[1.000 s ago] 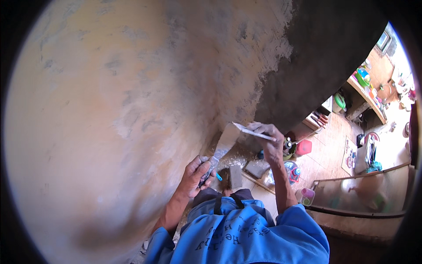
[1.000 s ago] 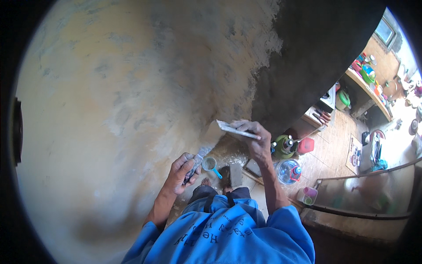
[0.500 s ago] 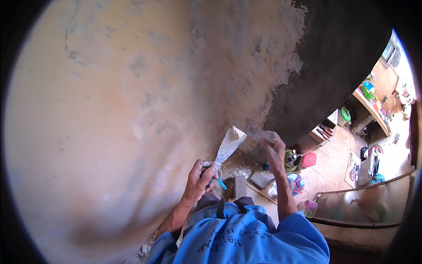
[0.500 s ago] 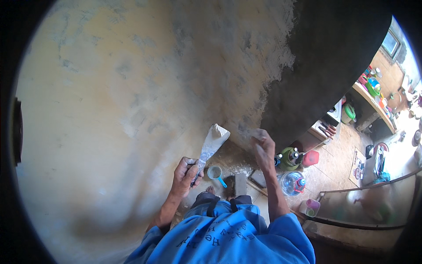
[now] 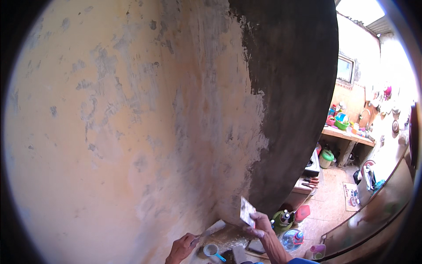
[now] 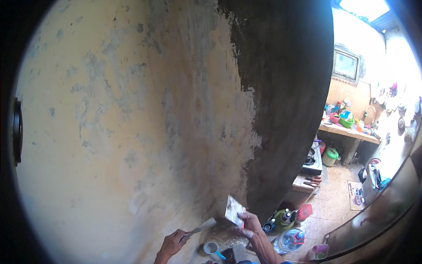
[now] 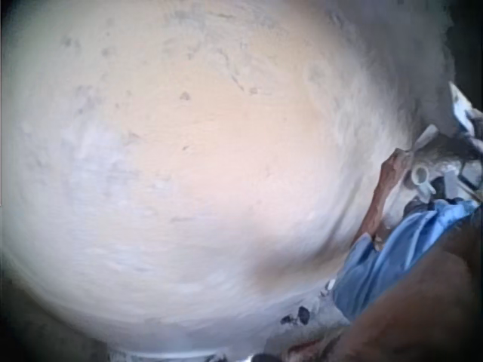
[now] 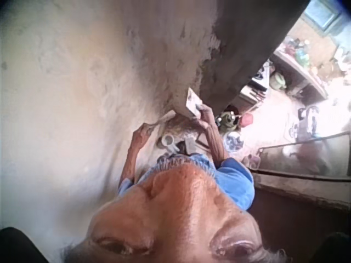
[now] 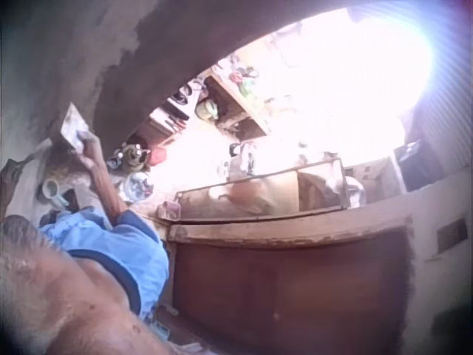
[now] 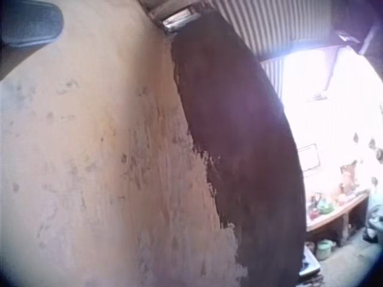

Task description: The person applies plaster to a wall using a scraper and a small board, scooping the material from a bucket on the floor. The person spreads the plaster over the wall surface with repeated strokes.

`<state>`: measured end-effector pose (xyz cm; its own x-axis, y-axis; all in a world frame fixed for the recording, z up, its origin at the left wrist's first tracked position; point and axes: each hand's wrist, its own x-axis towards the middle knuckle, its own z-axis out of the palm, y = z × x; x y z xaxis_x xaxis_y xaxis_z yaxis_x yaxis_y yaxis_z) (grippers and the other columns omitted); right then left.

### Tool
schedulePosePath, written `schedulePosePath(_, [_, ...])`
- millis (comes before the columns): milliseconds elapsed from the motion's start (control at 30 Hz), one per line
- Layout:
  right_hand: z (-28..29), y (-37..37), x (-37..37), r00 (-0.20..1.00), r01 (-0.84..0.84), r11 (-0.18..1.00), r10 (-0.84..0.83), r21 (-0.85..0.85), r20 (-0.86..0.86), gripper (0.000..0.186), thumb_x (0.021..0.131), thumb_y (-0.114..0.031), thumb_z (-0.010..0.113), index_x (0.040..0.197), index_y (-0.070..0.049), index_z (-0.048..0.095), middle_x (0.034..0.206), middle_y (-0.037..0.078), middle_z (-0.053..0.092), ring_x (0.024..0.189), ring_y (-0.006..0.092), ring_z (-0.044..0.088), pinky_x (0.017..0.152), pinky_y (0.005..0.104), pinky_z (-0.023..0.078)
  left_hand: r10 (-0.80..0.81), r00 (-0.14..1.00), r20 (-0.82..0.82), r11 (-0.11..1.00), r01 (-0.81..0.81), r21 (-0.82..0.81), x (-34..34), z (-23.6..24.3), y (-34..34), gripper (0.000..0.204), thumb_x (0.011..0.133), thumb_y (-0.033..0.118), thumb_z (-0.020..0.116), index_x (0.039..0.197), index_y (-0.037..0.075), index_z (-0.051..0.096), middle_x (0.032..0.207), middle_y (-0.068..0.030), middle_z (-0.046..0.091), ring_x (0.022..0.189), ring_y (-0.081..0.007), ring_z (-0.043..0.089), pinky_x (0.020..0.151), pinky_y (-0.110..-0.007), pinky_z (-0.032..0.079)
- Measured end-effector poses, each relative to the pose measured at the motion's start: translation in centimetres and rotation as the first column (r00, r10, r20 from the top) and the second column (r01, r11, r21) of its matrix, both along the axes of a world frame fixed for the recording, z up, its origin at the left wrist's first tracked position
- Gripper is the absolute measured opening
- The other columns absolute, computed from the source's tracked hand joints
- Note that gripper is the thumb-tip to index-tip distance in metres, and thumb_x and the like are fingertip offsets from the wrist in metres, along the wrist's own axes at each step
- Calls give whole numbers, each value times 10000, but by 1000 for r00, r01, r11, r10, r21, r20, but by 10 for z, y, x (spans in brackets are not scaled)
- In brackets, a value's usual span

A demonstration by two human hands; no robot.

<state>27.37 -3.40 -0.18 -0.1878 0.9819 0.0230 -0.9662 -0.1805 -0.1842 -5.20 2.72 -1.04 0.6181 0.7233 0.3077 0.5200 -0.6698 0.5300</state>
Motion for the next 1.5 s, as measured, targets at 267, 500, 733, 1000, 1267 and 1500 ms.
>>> schedulePosePath(267, [176, 31, 56, 484, 548, 737, -666, 396, 568, 352, 823, -119, 691, 1149, -70, 567, 943, 20, 634, 859, 151, 629, 709, 398, 547, 223, 925, 309, 870, -45, -492, 15, -40, -31, 232, 950, 227, 607, 1110, 60, 624, 1021, -178, 669, 898, -295, 656, 782, -371, 512])
schedulePosePath(500, [406, 90, 83, -761, 72, 184, -625, 980, 173, 256, 877, -69, 641, 1126, -16, 664, 1088, 119, 692, 1026, 215, 648, 930, 313, 489, 318, 843, 433, 820, -15, -573, 24, -70, -9, 231, 944, 250, 632, 1069, 56, 640, 921, -147, 683, 836, -214, 649, 741, -356, 511])
schedulePosePath(733, [580, 174, 82, -788, -578, 139, -351, 804, -505, 354, 904, -10, 552, 1237, -88, 640, 1274, 55, 634, 1211, 182, 569, 1043, 310, 417, 268, 892, 364, 808, -2, -589, 25, -99, 40, 220, 945, 242, 630, 1067, 58, 639, 902, -132, 675, 814, -193, 628, 738, -346, 509])
schedulePosePath(1000, [654, 259, 119, -463, -794, 428, 36, 433, -885, 588, 855, 42, 531, 1404, -161, 472, 1443, 28, 481, 1361, 250, 414, 1102, 387, 379, 249, 897, 365, 786, 33, -617, 34, -139, 69, 219, 961, 251, 595, 1061, 62, 641, 928, -167, 679, 833, -271, 651, 747, -385, 506])
schedulePosePath(1267, [645, 245, 163, -281, -589, 639, 413, 495, -867, 679, 827, -56, 616, 1455, -126, 366, 1536, 58, 346, 1408, 280, 331, 1109, 424, 360, 239, 927, 288, 785, -10, -620, 43, -125, 90, 221, 962, 254, 594, 1062, 63, 641, 931, -169, 679, 836, -277, 651, 747, -387, 505])
schedulePosePath(1500, [599, 220, 108, -342, -306, 712, 537, 632, -771, 598, 808, -102, 647, 1381, -127, 479, 1430, 85, 459, 1275, 272, 488, 1052, 413, 414, 224, 935, 276, 787, -6, -617, 27, -129, 95, 223, 962, 256, 592, 1063, 64, 641, 933, -171, 679, 839, -281, 652, 747, -389, 505])
